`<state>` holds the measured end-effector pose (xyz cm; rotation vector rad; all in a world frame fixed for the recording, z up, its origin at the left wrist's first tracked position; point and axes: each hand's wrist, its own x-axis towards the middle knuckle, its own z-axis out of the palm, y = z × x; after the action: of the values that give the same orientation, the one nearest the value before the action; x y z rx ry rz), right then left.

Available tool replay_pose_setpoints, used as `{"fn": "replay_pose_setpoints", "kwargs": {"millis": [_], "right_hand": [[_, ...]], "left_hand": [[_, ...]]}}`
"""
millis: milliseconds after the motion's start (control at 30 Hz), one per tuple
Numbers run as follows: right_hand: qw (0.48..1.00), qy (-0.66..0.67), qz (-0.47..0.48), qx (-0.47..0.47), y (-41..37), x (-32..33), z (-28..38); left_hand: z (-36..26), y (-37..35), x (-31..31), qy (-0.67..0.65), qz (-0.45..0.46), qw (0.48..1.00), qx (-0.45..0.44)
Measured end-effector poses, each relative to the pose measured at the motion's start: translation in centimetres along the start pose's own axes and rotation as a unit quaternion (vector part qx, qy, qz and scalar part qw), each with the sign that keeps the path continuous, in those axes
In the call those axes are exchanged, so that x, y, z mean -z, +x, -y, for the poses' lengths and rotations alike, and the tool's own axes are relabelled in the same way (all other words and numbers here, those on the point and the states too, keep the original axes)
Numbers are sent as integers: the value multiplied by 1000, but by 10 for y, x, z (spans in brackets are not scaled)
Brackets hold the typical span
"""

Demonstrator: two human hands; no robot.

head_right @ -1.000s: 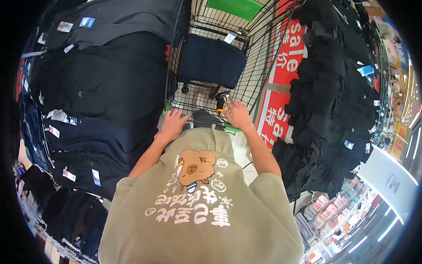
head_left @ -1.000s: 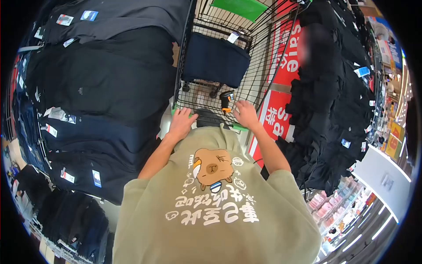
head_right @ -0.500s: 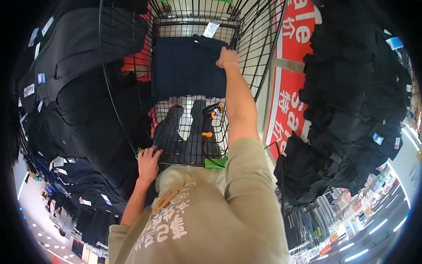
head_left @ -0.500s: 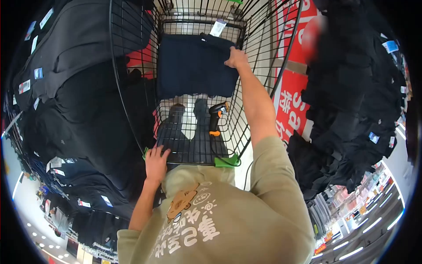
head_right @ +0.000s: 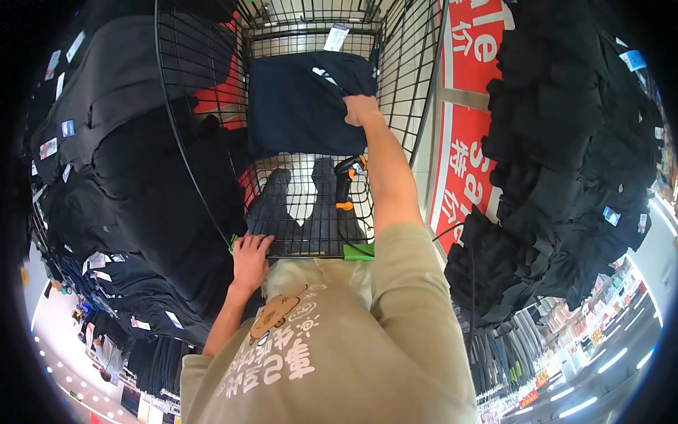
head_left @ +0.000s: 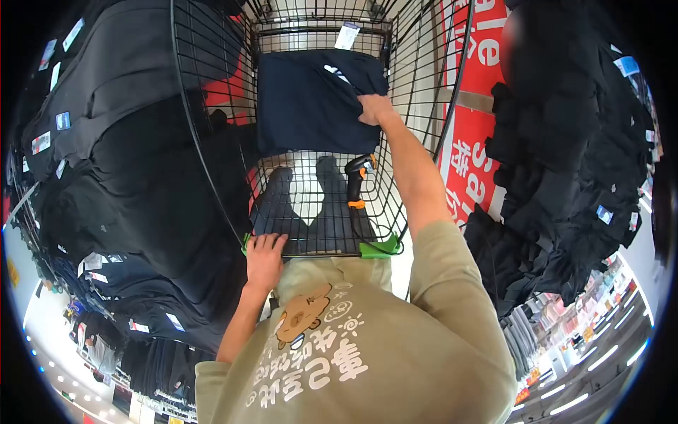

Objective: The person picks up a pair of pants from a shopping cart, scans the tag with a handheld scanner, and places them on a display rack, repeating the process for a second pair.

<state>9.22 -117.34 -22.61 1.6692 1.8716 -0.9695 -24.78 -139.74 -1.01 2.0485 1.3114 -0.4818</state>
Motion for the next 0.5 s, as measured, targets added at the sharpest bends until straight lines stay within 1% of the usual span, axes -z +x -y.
{"fn": "replay_pose_setpoints", "kwargs": {"millis": [33, 67, 100, 133, 167, 200, 233, 267, 300, 333, 367, 400, 433, 467, 500], "right_hand": [[1000, 4, -1, 4, 3, 2, 6], [1000, 6, 22, 4, 0, -2, 10], [999, 4, 41, 3, -8, 2, 13], [998, -14, 59, -8, -18, 15, 21], [998, -13, 55, -7, -15, 21, 23], [998, 17, 55, -25, -10, 26, 27], [996, 49, 56, -42, -8, 31, 34], [994, 92, 42, -30, -11, 41, 41], [994, 96, 36, -26, -22, 55, 51], [970, 239, 12, -41, -43, 68, 64], [924, 378, -8, -53, -64, 76, 79], [866, 499, 12, -38, -83, 79, 91], [791, 610, 33, -21, -102, 82, 103], [716, 692, 91, -18, -129, 95, 116], [720, 687, 56, -76, -170, 124, 141]], "left_hand": [[0, -2, 5, -18, 6, 1000, -8], [2, -2, 9, -37, 48, 998, -3], [1, -5, 12, -38, 52, 998, -1], [3, -2, 15, -112, 64, 992, 8], [6, 0, 20, -183, 76, 980, 18], [5, 6, 35, -217, 64, 974, 14], [4, 14, 48, -212, 63, 975, 16], [4, 24, 60, -250, 5, 968, 3], [2, 37, 70, -286, -56, 957, -12], [-1, 51, 77, -310, -99, 946, -11], [-6, 63, 84, -332, -141, 933, -10], [-12, 76, 93, -305, -167, 937, -22], [-19, 89, 104, -277, -193, 941, -34], [-28, 98, 112, -222, -210, 951, -51], [-33, 106, 118, -169, -224, 957, -69]]}}
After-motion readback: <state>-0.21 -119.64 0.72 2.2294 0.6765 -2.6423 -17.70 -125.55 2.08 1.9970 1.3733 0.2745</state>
